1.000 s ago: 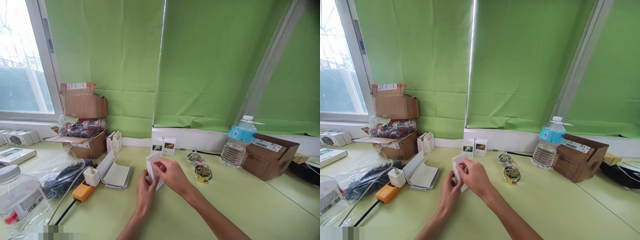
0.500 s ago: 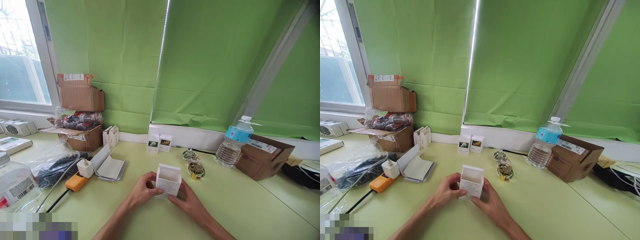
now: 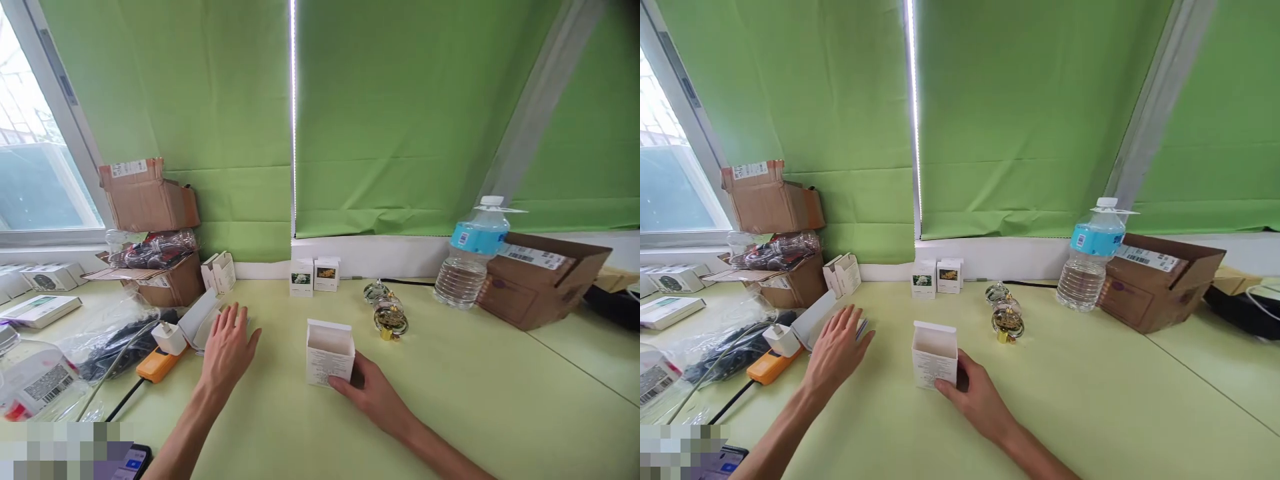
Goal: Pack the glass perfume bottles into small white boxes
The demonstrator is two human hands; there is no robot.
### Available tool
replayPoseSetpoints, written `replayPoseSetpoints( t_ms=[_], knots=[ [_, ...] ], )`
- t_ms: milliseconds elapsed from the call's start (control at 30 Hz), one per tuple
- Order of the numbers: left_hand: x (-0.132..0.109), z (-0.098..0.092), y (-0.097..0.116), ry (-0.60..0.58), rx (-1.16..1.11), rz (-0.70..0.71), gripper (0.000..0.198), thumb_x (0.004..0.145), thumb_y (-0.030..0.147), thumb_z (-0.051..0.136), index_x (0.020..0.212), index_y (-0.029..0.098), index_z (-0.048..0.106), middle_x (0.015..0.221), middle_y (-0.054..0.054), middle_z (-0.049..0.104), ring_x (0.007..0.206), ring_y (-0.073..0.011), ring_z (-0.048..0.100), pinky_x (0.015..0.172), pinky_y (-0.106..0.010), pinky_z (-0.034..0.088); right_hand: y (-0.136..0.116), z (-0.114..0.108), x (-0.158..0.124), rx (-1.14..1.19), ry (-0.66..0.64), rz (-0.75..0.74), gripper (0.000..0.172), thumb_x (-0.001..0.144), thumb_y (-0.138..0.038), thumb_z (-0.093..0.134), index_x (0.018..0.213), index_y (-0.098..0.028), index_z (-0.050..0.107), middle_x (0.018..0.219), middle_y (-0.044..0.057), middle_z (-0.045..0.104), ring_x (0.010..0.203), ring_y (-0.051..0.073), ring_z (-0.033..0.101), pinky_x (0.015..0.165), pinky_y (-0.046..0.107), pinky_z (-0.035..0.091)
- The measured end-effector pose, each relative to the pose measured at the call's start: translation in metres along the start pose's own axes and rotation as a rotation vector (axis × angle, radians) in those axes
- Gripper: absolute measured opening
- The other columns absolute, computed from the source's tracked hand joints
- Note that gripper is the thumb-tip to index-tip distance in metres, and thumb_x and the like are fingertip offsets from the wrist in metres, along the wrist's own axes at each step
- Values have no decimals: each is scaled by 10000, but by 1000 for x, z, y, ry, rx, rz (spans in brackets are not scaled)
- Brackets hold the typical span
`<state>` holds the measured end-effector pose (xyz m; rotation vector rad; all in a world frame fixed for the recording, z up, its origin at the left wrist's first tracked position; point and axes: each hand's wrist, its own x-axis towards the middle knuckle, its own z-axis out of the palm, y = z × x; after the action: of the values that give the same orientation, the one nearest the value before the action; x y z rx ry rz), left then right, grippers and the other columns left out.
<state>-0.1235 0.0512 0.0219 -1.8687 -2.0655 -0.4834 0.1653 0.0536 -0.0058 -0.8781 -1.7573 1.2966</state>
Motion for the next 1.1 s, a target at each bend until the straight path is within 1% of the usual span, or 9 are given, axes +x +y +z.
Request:
replayPoseSetpoints(
  t_ms=[67,100,167,233,367,433,533,800,1100],
  knots=[
    [-3,7,-11,-144,86,-59,439,921,427,454,1267,159,496,1325,-163,535,1224,-301,489,1022,-445,371,0,-1,0,9,-9,-10,390,827,-338,665,1174,-184,573,1150,82,675,1050,265,625,927,399,504],
    [-5,10,-14,-189,99,-75,408,907,438,475,1208,170,538,1226,-150,601,1130,-299,557,943,-434,430,0,-1,0,12,-11,-10,385,827,-333,664,1170,-183,574,1137,80,679,1044,265,628,922,398,507],
    [-7,16,-17,-236,107,-91,367,897,461,484,1110,181,590,1112,-132,648,1024,-293,611,837,-402,477,1,-1,0,9,-12,-6,384,829,-319,660,1176,-180,572,1138,79,679,1041,263,629,922,397,509],
    [-7,19,-17,-247,113,-104,375,914,474,446,1086,179,600,1130,-137,638,1017,-292,614,814,-388,479,1,-2,0,3,-13,-3,404,828,-314,660,1197,-178,568,1168,84,672,1055,263,626,934,399,504],
    [-4,17,-14,-201,123,-150,436,975,446,301,1221,167,529,1323,-162,532,1158,-279,543,924,-378,428,2,-2,-1,-1,-23,9,440,828,-333,659,1232,-187,560,1235,83,649,1084,267,621,959,402,495],
    [-5,16,-14,-202,128,-183,440,982,423,287,1220,146,533,1274,-181,562,1143,-280,555,917,-378,427,3,-1,0,-10,-20,21,428,832,-346,654,1222,-193,569,1239,79,649,1084,270,624,960,403,497],
    [-6,16,-15,-234,127,-213,385,967,367,350,1111,116,604,1149,-201,620,1059,-291,604,867,-385,441,4,-2,1,-40,-16,40,410,835,-364,652,1201,-194,580,1240,83,649,1090,278,624,960,407,500],
    [-2,7,-17,-322,23,-215,414,964,322,305,899,176,687,916,-139,713,802,-261,684,650,-319,455,3,-2,1,-82,-7,78,440,836,-424,647,1207,-196,583,1246,91,645,1099,291,621,970,419,500],
    [1,1,-20,-333,7,-260,376,951,291,339,900,170,691,882,-150,722,819,-268,691,635,-300,440,7,-1,3,-118,34,99,469,791,-458,677,1163,-176,629,1209,112,666,1081,337,626,954,464,514]
  ],
)
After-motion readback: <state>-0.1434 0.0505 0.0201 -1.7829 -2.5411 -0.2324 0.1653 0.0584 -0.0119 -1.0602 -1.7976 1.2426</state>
